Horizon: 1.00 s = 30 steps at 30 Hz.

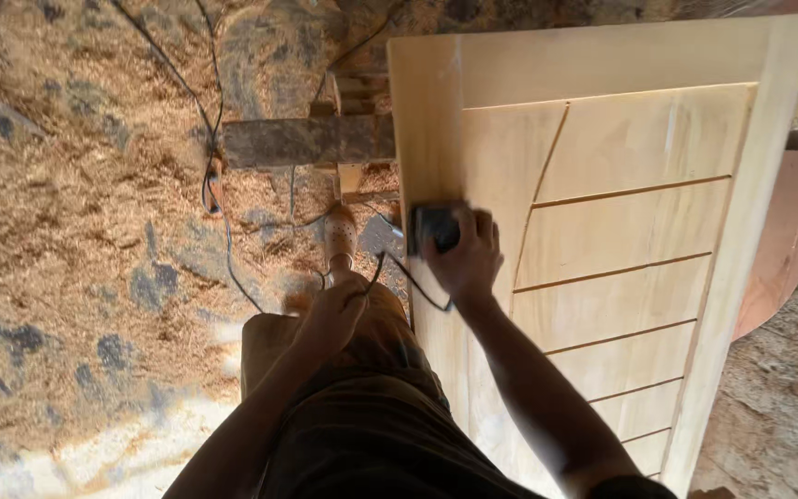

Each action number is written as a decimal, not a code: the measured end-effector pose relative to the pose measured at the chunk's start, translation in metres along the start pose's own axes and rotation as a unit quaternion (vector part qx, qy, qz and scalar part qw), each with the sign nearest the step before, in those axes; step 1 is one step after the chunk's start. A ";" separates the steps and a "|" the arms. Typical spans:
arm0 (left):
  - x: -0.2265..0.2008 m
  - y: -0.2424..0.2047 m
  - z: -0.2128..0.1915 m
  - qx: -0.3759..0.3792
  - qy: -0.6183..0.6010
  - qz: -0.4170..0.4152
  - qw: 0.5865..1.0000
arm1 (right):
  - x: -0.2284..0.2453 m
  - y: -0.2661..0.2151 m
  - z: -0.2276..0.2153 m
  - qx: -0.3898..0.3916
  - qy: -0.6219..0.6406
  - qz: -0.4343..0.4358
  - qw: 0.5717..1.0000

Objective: The person uses an electric sander to smooth the surface of a large wooden door panel. They move the sander systematically across the flat surfaces and along the edges of the panel, which is resting on supports in a workshop.

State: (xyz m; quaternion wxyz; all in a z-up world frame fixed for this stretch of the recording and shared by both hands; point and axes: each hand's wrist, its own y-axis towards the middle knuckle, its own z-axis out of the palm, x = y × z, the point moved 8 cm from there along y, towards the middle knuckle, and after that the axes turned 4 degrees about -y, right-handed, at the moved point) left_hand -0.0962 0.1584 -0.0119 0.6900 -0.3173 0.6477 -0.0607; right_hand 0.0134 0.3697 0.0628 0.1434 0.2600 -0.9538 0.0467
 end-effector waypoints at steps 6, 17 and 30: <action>-0.006 0.017 -0.017 -0.068 0.037 0.022 0.997 | 0.018 0.113 0.028 0.001 -0.013 -0.012 1.000; -0.014 0.002 -0.054 -0.068 0.058 0.012 0.996 | 0.029 0.141 0.039 0.053 -0.023 0.003 0.998; -0.008 -0.002 -0.057 -0.041 0.052 -0.048 0.997 | 0.050 0.120 0.050 0.040 -0.014 0.003 0.999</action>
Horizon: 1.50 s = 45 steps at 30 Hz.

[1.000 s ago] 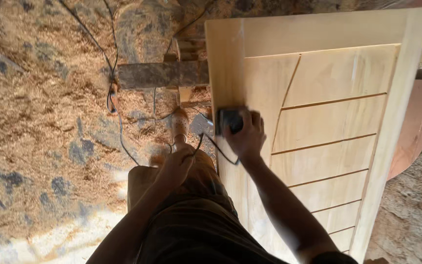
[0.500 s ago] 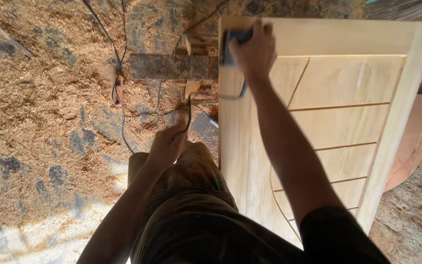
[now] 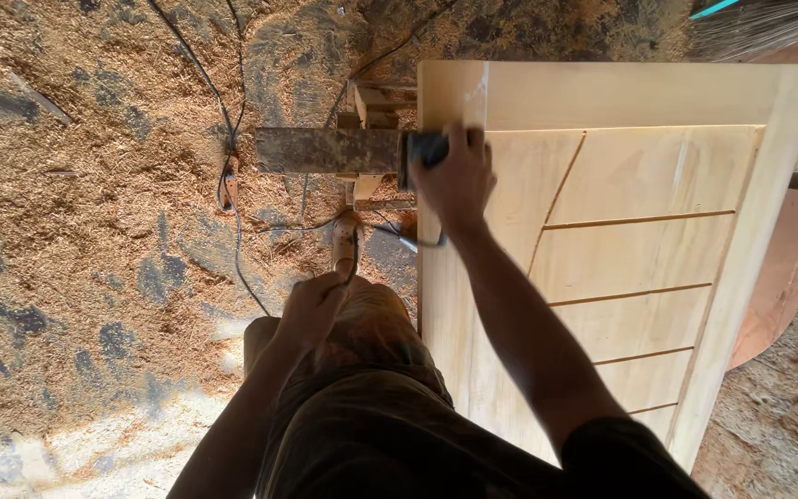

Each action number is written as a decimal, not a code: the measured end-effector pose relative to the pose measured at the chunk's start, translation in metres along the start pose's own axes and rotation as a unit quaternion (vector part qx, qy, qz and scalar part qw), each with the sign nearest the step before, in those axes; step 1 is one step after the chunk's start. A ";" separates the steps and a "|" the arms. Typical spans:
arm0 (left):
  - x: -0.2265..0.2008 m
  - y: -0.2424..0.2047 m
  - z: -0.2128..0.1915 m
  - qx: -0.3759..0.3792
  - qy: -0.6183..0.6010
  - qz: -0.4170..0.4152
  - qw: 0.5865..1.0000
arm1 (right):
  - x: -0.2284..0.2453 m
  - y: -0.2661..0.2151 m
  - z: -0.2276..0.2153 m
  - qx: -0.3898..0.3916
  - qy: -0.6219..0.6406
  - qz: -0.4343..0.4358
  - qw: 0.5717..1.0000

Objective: The person uses an electric sander to smooth the surface of a large wooden door panel. They move the sander systematically across the flat surfaces and along the edges of the panel, which is resting on supports in a workshop.

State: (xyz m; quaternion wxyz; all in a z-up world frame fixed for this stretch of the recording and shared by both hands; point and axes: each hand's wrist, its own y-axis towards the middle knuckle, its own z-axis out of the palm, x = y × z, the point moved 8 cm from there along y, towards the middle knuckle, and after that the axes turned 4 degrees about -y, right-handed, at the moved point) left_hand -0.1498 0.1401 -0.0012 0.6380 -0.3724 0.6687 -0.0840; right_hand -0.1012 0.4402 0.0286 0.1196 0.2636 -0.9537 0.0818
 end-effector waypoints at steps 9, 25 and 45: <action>-0.032 0.021 0.003 -0.023 0.009 0.077 0.997 | 0.014 0.140 -0.010 -0.112 0.033 -0.068 0.991; 0.011 0.000 0.003 0.021 -0.050 0.066 0.996 | -0.052 0.087 -0.014 -0.045 -0.012 0.056 0.997; 0.007 -0.004 0.013 0.016 -0.081 0.016 0.996 | -0.051 0.106 -0.031 -0.083 -0.004 0.035 0.996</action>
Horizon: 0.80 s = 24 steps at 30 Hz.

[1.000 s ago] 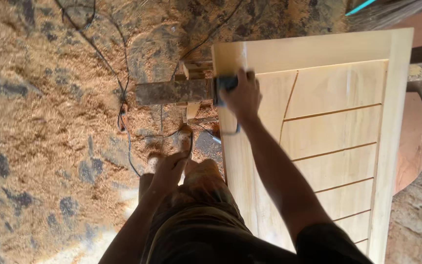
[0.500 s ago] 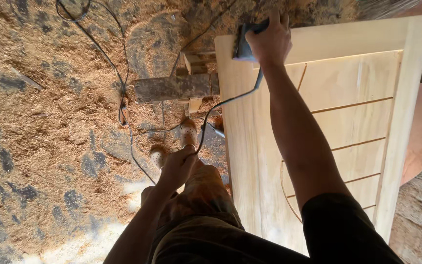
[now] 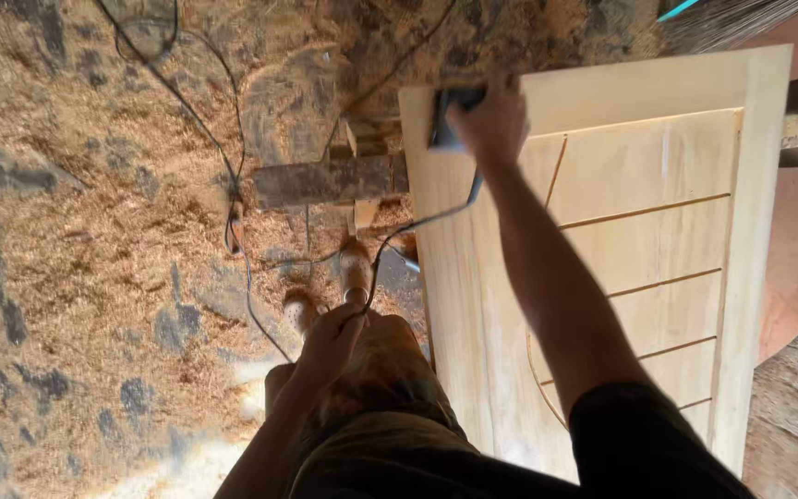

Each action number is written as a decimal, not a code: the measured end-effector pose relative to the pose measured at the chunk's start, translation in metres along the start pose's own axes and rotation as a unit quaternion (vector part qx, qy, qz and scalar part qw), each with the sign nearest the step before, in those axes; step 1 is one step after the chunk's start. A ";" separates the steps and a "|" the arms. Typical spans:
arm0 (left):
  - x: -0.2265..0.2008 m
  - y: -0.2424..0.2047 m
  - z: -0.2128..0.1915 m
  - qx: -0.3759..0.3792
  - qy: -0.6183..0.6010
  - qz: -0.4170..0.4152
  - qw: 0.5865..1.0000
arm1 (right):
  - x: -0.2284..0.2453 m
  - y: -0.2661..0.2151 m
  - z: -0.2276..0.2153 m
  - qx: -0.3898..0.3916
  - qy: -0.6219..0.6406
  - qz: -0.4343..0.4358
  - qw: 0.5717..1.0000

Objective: The person uses an electric sander to smooth the surface of a large wooden door panel. They move the sander systematically across the flat surfaces and along the edges of the panel, which is resting on supports in a workshop.

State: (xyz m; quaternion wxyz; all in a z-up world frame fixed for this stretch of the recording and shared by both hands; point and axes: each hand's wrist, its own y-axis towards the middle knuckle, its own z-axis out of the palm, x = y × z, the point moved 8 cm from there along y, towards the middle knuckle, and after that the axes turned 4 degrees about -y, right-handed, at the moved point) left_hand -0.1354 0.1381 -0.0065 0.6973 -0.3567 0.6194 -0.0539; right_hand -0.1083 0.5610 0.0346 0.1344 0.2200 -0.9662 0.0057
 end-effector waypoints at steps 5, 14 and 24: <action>0.010 -0.010 0.001 0.008 -0.013 0.003 1.000 | 0.000 -0.030 0.015 0.053 0.000 0.016 0.998; -0.001 -0.005 -0.005 0.069 0.055 -0.026 0.996 | -0.026 -0.068 0.006 0.141 0.010 0.022 0.990; 0.019 -0.017 0.010 0.258 0.151 0.136 0.945 | -0.153 -0.269 -0.092 0.053 -0.031 0.172 0.983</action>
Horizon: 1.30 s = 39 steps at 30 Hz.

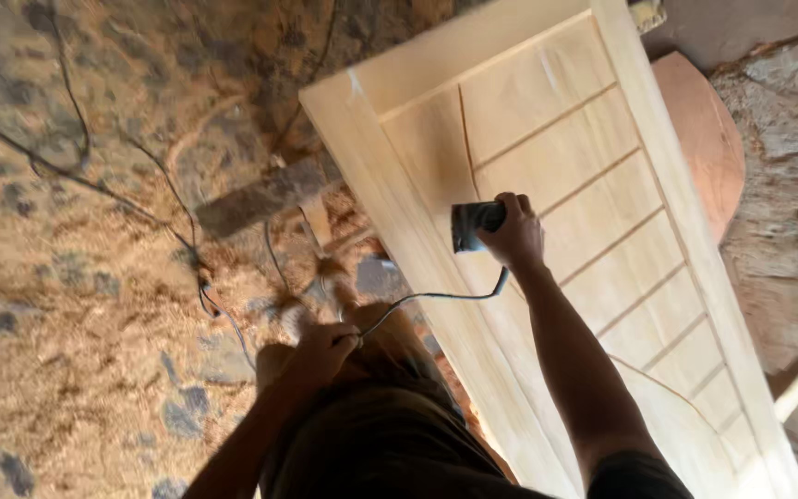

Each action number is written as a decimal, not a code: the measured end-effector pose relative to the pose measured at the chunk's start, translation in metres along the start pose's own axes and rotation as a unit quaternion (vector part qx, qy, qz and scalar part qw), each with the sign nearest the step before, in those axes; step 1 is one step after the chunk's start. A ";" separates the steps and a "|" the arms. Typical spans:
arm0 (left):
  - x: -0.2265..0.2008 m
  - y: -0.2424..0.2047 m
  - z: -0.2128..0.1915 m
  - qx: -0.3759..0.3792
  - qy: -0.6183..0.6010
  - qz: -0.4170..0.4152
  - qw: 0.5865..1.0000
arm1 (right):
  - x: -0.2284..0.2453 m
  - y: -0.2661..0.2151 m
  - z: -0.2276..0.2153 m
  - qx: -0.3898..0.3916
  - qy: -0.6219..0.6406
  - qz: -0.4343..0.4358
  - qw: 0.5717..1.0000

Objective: The person uses an electric sander to smooth the surface of a large wooden door panel. They move the sander systematically across the flat surfaces and along the edges of the panel, which is resting on supports in a workshop.

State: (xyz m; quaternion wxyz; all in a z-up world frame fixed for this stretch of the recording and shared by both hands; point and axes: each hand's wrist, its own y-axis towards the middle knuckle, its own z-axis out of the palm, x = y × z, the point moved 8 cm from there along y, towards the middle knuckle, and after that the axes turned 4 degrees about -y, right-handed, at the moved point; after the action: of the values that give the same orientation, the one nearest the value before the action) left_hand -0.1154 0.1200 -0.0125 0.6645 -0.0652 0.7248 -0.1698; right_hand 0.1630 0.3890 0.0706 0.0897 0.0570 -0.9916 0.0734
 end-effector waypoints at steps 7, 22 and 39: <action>-0.011 -0.010 0.044 0.108 0.025 -0.001 0.994 | -0.038 -0.041 0.021 -0.015 0.005 -0.066 0.998; -0.036 0.022 0.056 -0.047 -0.055 -0.077 0.994 | 0.081 0.076 0.029 -0.018 0.012 -0.215 0.976; -0.052 0.046 0.066 -0.057 -0.050 -0.100 0.992 | 0.154 0.158 0.036 -0.020 0.011 -0.290 0.957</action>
State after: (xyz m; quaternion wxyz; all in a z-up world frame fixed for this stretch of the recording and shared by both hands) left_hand -0.0387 0.1688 0.0169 0.6751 -0.1837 0.6886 -0.1906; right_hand -0.0136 0.5234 0.0434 0.1191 0.3393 -0.9327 0.0254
